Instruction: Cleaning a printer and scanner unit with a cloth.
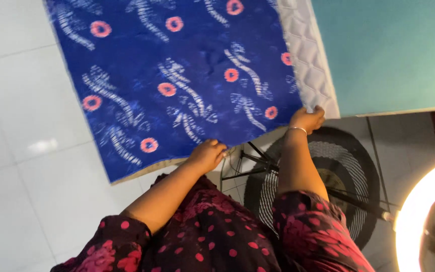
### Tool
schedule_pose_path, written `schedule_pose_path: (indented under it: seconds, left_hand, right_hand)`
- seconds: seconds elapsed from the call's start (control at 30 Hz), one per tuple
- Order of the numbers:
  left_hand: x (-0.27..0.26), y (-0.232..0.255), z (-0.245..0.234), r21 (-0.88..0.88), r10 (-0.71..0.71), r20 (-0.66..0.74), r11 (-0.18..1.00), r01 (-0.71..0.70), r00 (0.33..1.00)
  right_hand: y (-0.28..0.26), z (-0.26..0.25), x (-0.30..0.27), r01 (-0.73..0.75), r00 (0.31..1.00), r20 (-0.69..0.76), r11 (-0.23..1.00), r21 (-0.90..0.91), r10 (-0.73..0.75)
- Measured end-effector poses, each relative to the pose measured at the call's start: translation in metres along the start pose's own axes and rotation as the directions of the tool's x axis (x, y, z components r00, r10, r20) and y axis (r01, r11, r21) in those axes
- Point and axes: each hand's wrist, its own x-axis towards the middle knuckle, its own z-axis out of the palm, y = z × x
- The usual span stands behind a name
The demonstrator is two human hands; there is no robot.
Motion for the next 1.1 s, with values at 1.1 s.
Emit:
schedule_pose_path:
  seconds: [1.1]
  left_hand:
    - [-0.181,-0.143,-0.089,0.184,-0.147,-0.351,0.957,0.222,0.925]
  right_hand:
    - [-0.143,-0.051,-0.429,0.691,-0.125,0.177,0.043,0.722,-0.976]
